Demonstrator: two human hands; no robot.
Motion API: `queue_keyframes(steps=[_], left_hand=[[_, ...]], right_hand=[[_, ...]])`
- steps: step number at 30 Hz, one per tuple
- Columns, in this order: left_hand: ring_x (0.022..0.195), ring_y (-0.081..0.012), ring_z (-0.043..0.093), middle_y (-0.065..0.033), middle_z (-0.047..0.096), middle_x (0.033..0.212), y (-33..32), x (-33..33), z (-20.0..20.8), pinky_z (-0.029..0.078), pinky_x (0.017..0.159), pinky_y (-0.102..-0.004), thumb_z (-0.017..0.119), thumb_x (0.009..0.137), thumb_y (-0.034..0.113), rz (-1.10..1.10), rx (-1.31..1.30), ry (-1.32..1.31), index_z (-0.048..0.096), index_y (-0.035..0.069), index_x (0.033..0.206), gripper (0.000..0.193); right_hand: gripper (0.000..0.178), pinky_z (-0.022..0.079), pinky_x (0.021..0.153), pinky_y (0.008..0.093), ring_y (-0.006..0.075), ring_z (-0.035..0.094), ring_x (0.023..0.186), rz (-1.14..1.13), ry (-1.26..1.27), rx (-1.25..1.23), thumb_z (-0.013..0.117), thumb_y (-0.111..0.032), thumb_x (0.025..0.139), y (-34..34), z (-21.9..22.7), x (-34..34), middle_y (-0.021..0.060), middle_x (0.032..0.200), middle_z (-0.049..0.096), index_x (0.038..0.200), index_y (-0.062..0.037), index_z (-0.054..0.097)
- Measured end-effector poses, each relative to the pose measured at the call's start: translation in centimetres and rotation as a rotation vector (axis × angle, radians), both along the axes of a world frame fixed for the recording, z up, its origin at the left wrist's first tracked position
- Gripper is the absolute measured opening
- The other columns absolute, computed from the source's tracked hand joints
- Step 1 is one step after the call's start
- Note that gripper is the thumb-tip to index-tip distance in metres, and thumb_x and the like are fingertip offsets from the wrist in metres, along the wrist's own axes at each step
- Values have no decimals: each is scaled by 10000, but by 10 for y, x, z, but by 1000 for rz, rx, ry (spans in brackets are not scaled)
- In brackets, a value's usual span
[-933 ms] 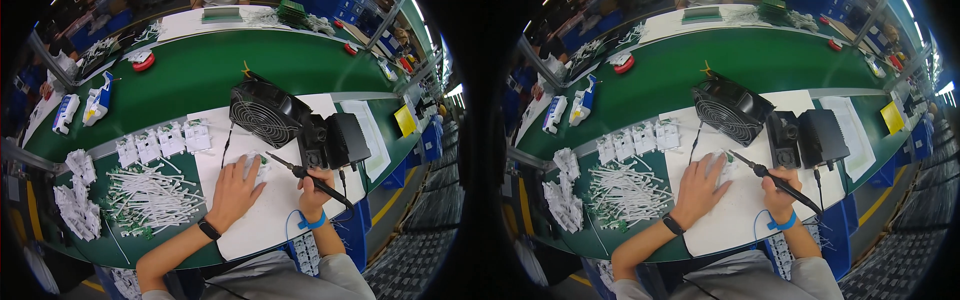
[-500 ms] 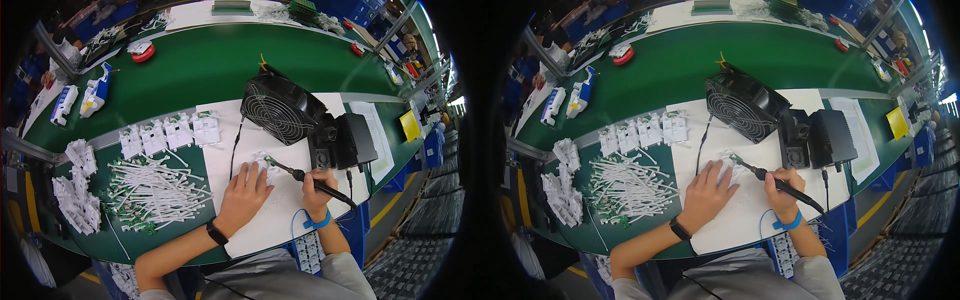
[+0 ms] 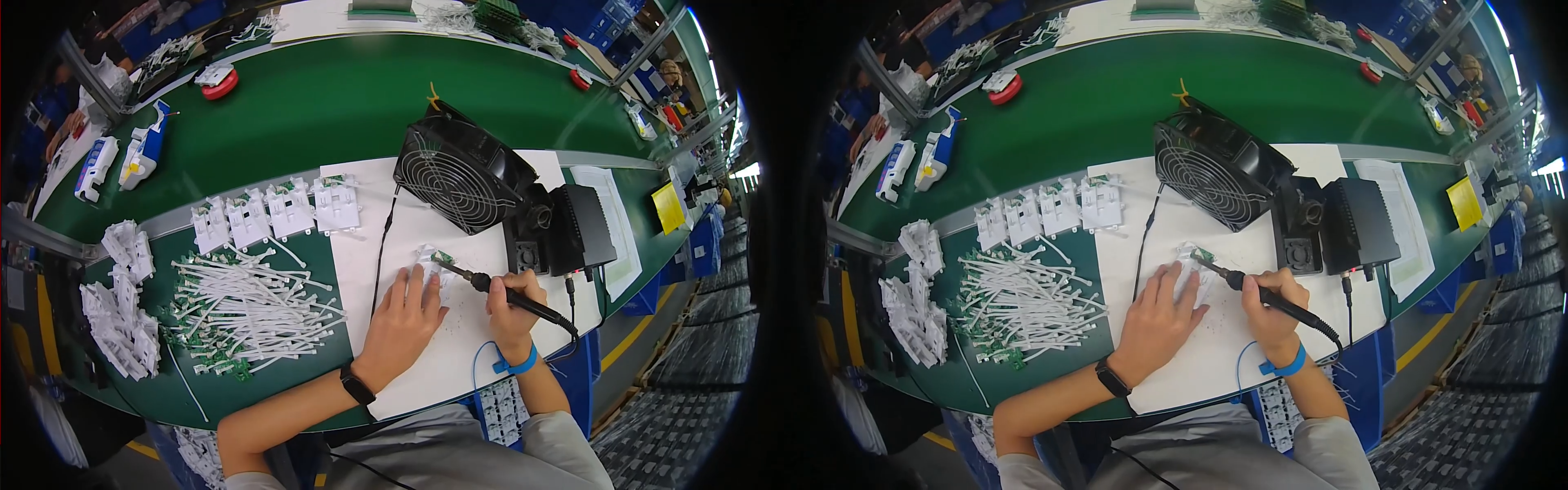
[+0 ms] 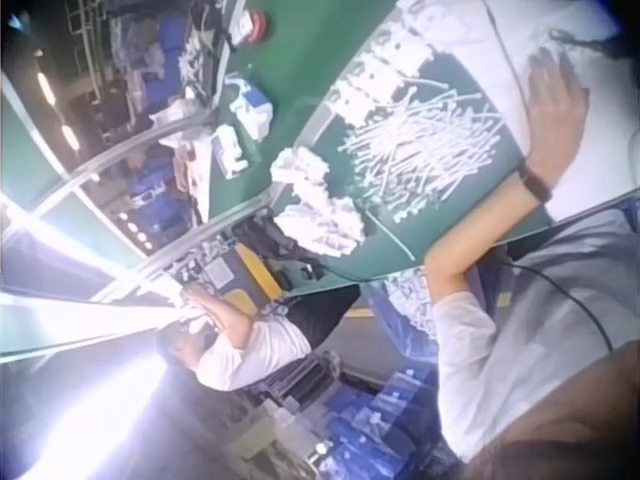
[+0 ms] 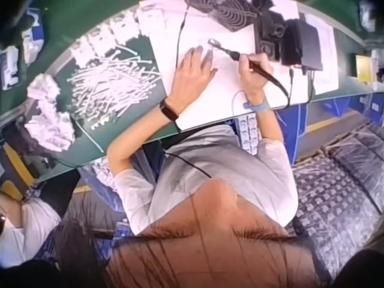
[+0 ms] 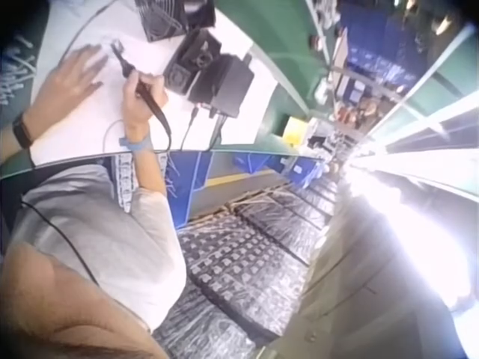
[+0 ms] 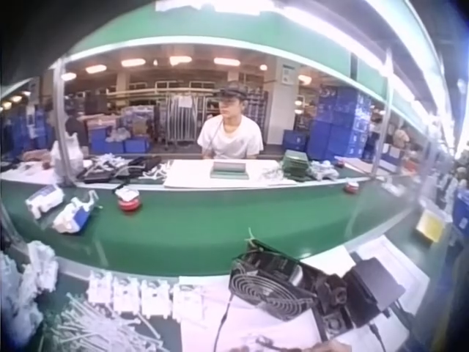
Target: Soldering wires onto small circuit boards at an industrial assembly line station.
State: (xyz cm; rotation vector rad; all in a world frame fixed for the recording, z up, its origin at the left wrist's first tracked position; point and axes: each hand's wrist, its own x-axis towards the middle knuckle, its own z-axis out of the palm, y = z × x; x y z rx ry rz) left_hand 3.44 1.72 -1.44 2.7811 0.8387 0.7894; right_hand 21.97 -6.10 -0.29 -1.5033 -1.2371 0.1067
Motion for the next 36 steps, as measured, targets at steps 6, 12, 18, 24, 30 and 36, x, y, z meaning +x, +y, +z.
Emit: queue_keyframes(steps=[6,12,18,24,30,36], left_hand=[[1162,-375,621,-217,598,1296,2,0,-1,578,887,-388,788,871,344,-16,2,-14,660,-12,1216,512],[1157,-372,623,-219,604,1280,1,1,-1,589,865,-382,792,867,348,-18,1,-24,661,-19,1204,515],[1146,-370,622,-223,602,1278,1,2,1,590,851,-379,789,871,347,-10,10,-8,659,-25,1204,517],[1142,-369,622,-222,602,1278,1,3,0,590,841,-376,787,874,344,-10,11,-3,661,-27,1202,511],[1136,-368,628,-226,602,1280,2,2,-1,594,825,-372,790,870,348,-13,18,-5,665,-29,1198,515],[1131,-367,633,-228,606,1277,2,3,-1,594,819,-367,792,868,348,-9,26,0,666,-28,1197,515]], right_hand=[[222,398,441,228,95,555,451,8,1,-22,651,6,966,-3,-1,0,80,590,605,833,-24,475],[221,439,447,237,118,586,463,55,-28,22,657,14,959,-5,-4,2,96,616,620,836,-17,476],[205,435,495,230,115,615,505,3,68,-27,728,6,908,-3,-3,-2,106,644,675,842,-20,535],[210,429,441,229,117,588,464,12,73,-18,621,-41,996,-4,1,-2,82,636,596,856,-29,465],[241,392,479,231,88,520,469,-86,251,124,656,-69,991,-8,-3,2,47,569,553,850,-35,463],[293,333,521,249,68,428,529,-115,192,78,677,-109,981,-10,-11,10,26,579,509,792,-44,461]])
